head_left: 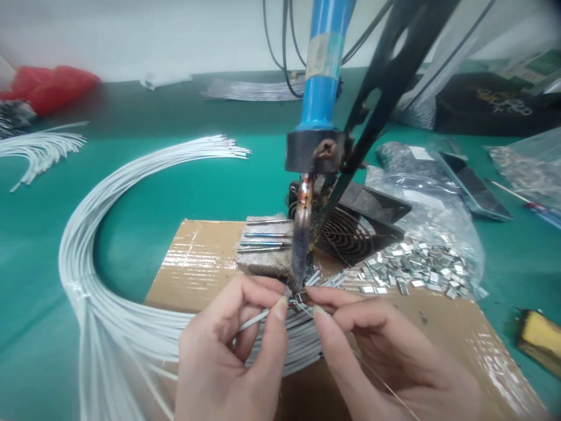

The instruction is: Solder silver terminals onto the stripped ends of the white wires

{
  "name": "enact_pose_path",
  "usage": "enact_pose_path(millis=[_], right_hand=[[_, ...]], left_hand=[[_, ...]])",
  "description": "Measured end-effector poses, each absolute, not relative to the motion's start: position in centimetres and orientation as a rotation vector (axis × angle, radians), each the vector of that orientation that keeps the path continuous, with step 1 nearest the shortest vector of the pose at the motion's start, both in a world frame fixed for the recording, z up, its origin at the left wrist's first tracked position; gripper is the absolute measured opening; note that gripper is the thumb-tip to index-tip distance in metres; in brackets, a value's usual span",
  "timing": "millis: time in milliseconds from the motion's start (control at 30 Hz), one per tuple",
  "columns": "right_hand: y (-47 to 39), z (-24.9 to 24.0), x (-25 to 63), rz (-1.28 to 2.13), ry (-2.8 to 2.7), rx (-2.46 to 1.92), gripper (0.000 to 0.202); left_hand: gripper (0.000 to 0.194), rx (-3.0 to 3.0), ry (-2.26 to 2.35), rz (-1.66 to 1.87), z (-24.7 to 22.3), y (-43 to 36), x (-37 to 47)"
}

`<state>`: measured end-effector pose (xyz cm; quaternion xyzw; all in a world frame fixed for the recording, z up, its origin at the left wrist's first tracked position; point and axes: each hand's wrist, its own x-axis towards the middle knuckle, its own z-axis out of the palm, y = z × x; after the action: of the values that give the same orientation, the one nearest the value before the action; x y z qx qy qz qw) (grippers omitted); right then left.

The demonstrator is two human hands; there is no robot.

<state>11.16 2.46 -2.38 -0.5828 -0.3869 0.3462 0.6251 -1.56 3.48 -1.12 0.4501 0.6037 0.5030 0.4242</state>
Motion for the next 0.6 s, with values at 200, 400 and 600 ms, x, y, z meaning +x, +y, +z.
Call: enact_pose_path(millis=[200,400,600], right_hand=[[2.42,-2.35,11.33,0.836,-0.877,-1.353,0.024],[2.3,-2.62,11.59,0.829,-0.9,-1.392,0.023],[2.38,-2.81,11.41,0.812,-0.881,-1.335,0.021]], left_hand=[[0.019,1.192,1.481,1.22,-1.42,3.47,-1.82],[0.02,1.19,1.456,1.217,-1.45,3.53,-1.99],[0.018,1.164,1.475,1.23,-1.28,3.67,-1.85]])
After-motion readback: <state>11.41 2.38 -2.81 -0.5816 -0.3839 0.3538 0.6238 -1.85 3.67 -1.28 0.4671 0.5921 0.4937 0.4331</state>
